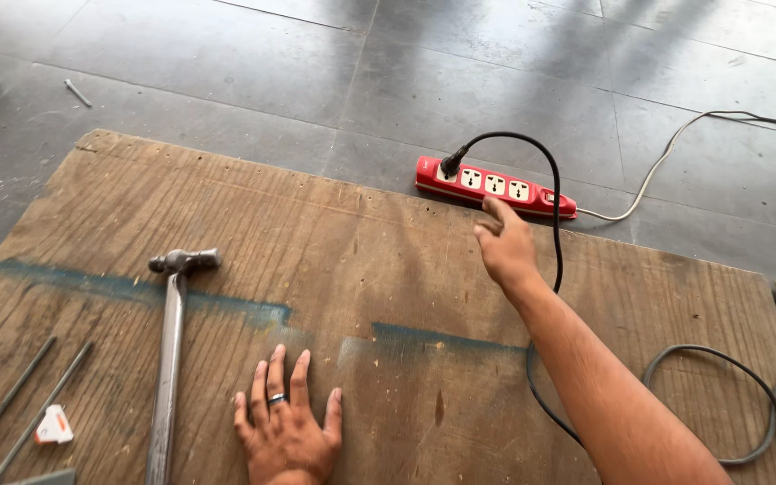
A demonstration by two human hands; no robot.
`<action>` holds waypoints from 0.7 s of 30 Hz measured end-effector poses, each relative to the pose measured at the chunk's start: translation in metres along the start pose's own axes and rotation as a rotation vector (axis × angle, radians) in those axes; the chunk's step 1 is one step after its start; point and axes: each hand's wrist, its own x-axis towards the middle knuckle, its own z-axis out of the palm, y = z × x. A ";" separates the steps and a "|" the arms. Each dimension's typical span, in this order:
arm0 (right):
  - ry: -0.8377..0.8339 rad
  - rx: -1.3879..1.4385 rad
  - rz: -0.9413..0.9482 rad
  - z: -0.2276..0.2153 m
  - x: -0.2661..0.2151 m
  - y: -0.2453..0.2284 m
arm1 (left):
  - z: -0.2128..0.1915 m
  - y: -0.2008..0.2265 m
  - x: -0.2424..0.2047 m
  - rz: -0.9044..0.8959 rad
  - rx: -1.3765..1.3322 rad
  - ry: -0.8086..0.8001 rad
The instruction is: The person prepares an angle grinder by attaching a cutting disc, then uses it to grind the edge of a white plastic molding strip placed on a wooden workbench. The person handles the grinder and molding directly, adjusting the tool and the workpiece during the process.
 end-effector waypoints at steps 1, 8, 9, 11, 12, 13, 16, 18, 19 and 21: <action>-0.014 -0.036 0.006 -0.007 -0.013 0.001 | -0.004 0.002 -0.001 -0.003 0.002 0.020; 0.075 -0.358 -0.309 -0.020 0.011 -0.034 | -0.011 0.001 -0.008 0.012 0.021 -0.071; 0.080 -0.424 -0.397 -0.018 0.020 -0.044 | -0.012 0.003 -0.005 0.004 0.020 -0.092; 0.108 -0.606 -0.617 -0.015 0.038 -0.063 | -0.012 0.004 -0.002 0.001 0.018 -0.105; 0.131 -0.723 -0.749 -0.013 0.049 -0.072 | -0.010 0.004 -0.002 0.005 0.017 -0.096; 0.154 -0.837 -0.886 -0.010 0.061 -0.081 | -0.008 0.003 0.000 0.005 0.015 -0.085; 0.101 -1.240 -0.919 0.002 0.087 -0.096 | 0.007 -0.001 0.005 0.008 0.036 -0.151; -0.065 -1.316 -0.724 0.002 0.096 -0.096 | 0.021 0.001 0.003 0.079 -0.151 0.274; -0.146 -1.346 -0.624 0.003 0.101 -0.096 | 0.027 0.000 0.004 0.111 -0.242 0.491; -0.151 -1.357 -0.615 0.002 0.109 -0.096 | 0.039 -0.003 0.008 0.142 -0.260 0.526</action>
